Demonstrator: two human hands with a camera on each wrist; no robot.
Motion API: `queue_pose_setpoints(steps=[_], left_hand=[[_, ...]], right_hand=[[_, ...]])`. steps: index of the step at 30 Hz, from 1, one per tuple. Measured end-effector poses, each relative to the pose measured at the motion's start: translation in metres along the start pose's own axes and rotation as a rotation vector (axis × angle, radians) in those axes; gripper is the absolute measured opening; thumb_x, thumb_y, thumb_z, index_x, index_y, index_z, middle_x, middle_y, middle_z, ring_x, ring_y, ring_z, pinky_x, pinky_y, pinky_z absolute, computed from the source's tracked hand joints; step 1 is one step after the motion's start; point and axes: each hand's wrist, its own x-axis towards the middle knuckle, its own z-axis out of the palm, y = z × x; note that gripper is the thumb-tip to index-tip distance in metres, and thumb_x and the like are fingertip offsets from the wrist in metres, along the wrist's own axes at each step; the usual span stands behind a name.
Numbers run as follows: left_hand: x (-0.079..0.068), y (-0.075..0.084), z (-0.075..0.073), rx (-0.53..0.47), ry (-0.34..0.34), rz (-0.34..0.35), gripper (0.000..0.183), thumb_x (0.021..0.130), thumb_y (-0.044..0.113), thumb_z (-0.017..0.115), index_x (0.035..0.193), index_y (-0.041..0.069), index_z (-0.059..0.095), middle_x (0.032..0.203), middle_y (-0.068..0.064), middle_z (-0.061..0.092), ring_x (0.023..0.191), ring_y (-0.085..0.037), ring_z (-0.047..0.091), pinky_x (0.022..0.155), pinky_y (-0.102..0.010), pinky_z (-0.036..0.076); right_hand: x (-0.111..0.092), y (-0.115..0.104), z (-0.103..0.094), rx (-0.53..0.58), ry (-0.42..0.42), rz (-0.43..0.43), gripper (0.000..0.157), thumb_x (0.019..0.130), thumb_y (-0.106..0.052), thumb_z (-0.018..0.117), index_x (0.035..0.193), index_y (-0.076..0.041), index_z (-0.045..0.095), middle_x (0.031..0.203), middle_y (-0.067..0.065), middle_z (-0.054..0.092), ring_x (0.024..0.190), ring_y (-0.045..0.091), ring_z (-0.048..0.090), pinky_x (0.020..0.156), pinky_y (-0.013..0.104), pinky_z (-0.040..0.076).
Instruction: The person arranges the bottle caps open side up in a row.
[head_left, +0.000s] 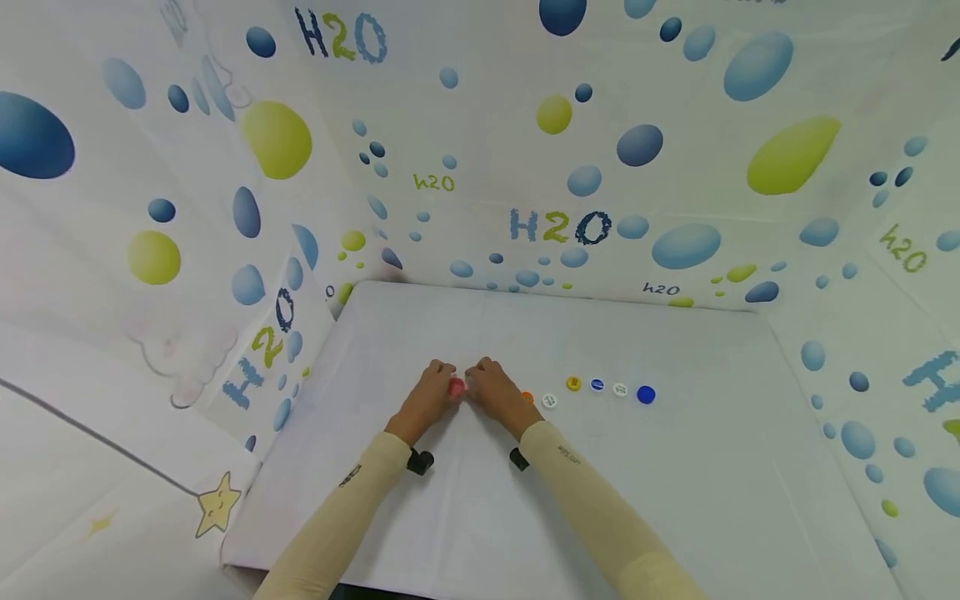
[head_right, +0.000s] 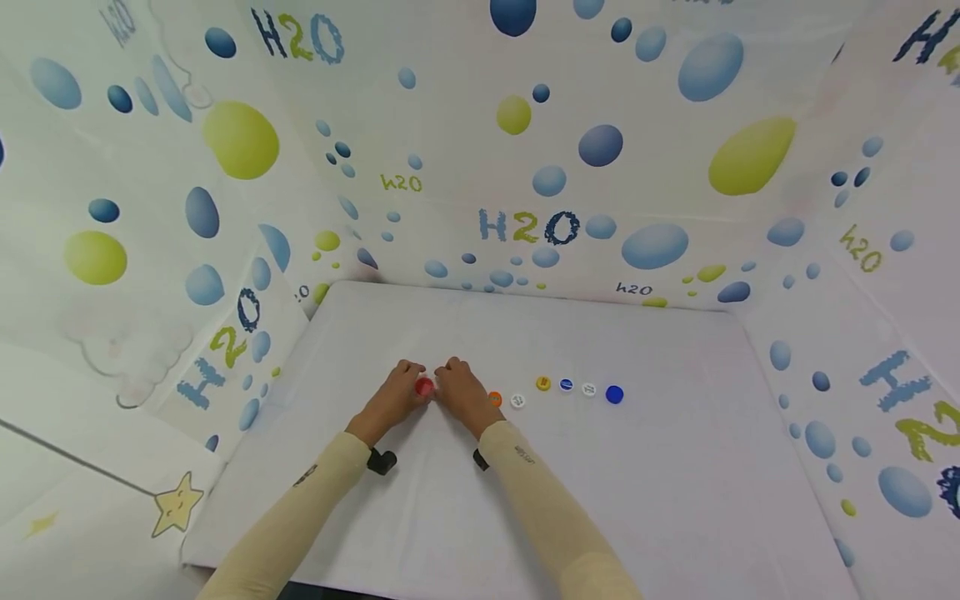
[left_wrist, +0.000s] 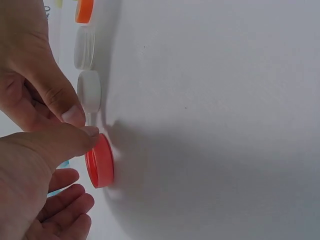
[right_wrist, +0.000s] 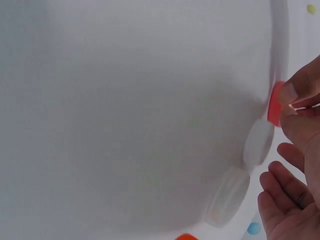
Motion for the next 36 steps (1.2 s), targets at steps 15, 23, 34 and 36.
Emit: queue_pose_setpoints(steps=[15,23,34,36], left_hand=[[0.004,0.025,-0.004,0.012,0.0,0.044,0.056,0.101,0.022,0.073,0.145,-0.005,0.053,0.141,-0.022,0.054,0.121,-0.032,0.061,0.102,-0.044,0.053],[0.006,0.03,0.0,0.066,-0.039,0.033,0.063,0.097,0.024,0.08,0.146,-0.004,0.052,0.145,-0.023,0.052,0.139,-0.036,0.054,0.113,-0.045,0.048],[0.008,0.037,0.001,0.133,-0.089,0.05,0.063,0.095,0.022,0.081,0.145,-0.007,0.053,0.144,-0.024,0.052,0.138,-0.035,0.054,0.113,-0.043,0.048],[0.008,0.038,0.002,0.149,-0.091,0.055,0.062,0.095,0.02,0.081,0.143,-0.008,0.054,0.143,-0.024,0.052,0.136,-0.035,0.055,0.112,-0.043,0.049]], right_hand=[[-0.019,0.028,-0.026,0.246,0.021,0.198,0.046,0.104,-0.031,0.07,0.143,-0.007,0.062,0.138,0.013,0.057,0.131,0.029,0.056,0.113,0.039,0.048],[-0.026,0.035,-0.022,0.307,-0.004,0.213,0.047,0.101,-0.029,0.074,0.141,-0.006,0.063,0.137,0.013,0.058,0.13,0.029,0.056,0.113,0.041,0.047],[-0.029,0.028,-0.018,0.273,-0.009,0.175,0.046,0.099,-0.029,0.077,0.137,-0.005,0.067,0.133,0.013,0.06,0.127,0.028,0.058,0.112,0.039,0.048],[-0.03,0.027,-0.018,0.27,-0.018,0.174,0.046,0.099,-0.029,0.077,0.137,-0.004,0.067,0.133,0.013,0.06,0.127,0.028,0.058,0.112,0.039,0.048]])
